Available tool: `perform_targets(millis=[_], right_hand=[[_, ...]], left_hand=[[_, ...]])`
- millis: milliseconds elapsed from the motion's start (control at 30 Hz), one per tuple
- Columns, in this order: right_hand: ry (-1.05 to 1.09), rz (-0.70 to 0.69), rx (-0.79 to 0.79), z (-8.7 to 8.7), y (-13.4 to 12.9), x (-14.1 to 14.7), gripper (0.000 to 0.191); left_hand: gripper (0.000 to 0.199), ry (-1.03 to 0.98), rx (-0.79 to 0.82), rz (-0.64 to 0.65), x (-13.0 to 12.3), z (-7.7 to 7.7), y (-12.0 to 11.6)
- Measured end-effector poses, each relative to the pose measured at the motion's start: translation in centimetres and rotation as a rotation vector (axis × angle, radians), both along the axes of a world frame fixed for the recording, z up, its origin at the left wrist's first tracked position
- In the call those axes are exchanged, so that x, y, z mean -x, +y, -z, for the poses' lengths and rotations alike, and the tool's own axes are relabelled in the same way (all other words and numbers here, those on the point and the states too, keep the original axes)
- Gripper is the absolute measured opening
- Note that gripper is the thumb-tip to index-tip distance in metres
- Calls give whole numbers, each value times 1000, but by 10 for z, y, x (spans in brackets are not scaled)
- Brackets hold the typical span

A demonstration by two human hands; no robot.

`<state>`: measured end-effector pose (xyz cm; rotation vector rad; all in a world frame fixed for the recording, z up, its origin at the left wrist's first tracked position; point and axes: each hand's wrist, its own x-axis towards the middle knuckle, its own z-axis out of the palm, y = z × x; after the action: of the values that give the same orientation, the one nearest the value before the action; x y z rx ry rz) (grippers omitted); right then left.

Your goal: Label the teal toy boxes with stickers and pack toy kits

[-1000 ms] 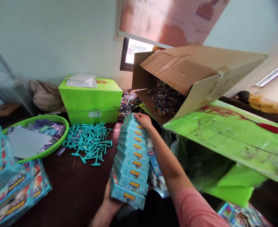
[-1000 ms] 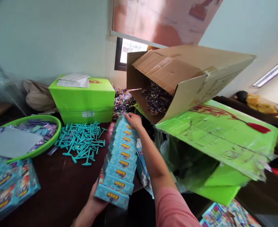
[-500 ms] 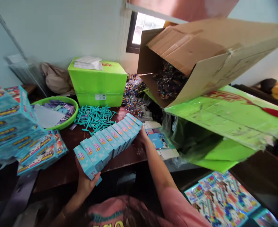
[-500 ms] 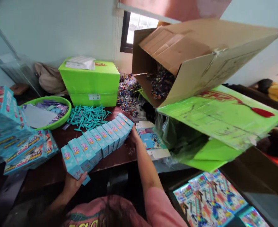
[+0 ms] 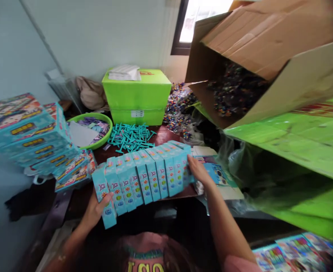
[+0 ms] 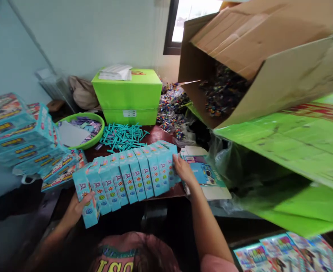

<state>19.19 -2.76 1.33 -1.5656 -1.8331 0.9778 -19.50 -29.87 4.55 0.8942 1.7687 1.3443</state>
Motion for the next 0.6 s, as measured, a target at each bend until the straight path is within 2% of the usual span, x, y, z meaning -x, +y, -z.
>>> perform_targets(millis=[67,133,233,333,400,467,600], right_hand=[[-118,-59,54,1,-4,-13,68],[-161,-98,180,5,-6,-17,70],[-105,-126,258,13,-13,-12,77],[-55,-139,249,13,-25,-8,86],[-70,-144,229,5,-32,-9,93],[-103,-127,181,-8,-38,-12,97],[-37,6,-53,-33,-45,-19,94]], left_hand=[[58,-87,110,102,21,-11,6],[65,-231,293,220,35,-12,17],[72,-398,451,352,42,2,34],[77,-420,444,370,37,14,38],[80,-381,441,389,31,11,35],[80,-304,423,418,27,0,28],[71,101,244,354,34,-22,13]])
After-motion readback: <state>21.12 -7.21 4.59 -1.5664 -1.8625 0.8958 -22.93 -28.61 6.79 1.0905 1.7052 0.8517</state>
